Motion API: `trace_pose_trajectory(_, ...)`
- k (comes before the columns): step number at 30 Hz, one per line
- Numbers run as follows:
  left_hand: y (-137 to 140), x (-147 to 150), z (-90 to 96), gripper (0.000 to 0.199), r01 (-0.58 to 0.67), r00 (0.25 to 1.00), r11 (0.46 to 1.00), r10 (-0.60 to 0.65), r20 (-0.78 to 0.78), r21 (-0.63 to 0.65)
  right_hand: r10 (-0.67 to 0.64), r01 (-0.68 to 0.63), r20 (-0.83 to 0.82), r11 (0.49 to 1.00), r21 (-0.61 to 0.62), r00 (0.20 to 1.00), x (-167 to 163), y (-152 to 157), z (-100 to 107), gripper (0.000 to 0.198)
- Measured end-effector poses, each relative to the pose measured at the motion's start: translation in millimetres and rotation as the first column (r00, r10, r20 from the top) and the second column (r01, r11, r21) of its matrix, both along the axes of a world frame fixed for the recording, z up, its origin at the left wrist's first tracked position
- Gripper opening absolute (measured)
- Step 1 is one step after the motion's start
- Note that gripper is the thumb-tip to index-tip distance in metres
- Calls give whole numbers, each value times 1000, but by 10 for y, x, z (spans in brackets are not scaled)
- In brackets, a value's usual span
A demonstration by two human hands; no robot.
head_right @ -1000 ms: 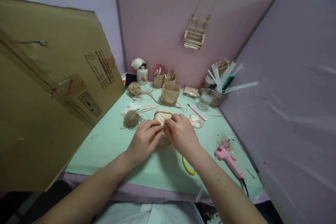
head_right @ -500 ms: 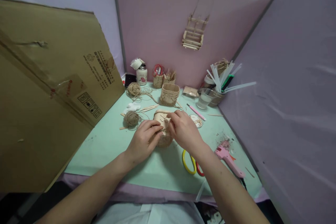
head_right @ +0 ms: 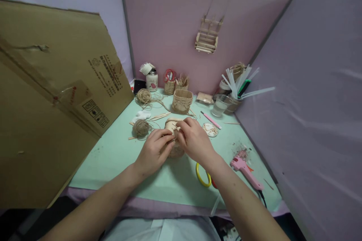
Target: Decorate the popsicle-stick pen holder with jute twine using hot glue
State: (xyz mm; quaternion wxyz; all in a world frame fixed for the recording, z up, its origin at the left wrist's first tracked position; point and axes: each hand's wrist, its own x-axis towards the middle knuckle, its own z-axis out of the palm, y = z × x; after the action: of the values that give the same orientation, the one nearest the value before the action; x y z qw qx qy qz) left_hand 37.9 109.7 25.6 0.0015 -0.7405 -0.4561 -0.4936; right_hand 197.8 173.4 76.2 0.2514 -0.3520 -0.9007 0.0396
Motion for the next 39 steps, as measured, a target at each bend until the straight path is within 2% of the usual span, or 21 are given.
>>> trace_pose_trajectory(5,1,1,-5,18,-2,1000,1000,2,-2,-15,19,-17,56,999,-36,998,-21,15,-22,19)
trace_pose_trajectory(12,-2,2,-4,19,-5,1000,1000,5,-3,-23,63,-65,-19,992,-105,998,20,62,-13,20)
trace_pose_trajectory(15,-1,1,-2,18,-5,1000,1000,4,-7,-21,71,-76,-57,993,-92,996,50,75,-19,23)
trace_pose_trajectory(20,3,-1,1,18,-7,1000,1000,7,-2,-22,111,-112,-19,991,-73,994,57,68,-23,20)
trace_pose_trajectory(28,0,-7,5,17,-6,1000,1000,6,5,-30,107,-115,-92,989,-92,990,61,33,-17,20)
trace_pose_trajectory(33,5,-22,22,19,-3,1000,998,4,19,-67,58,-95,-263,987,-130,963,180,10,32,26)
trace_pose_trajectory(39,-10,-85,61,17,-20,996,990,31,79,-140,33,-81,-247,979,-188,969,338,40,-48,22)
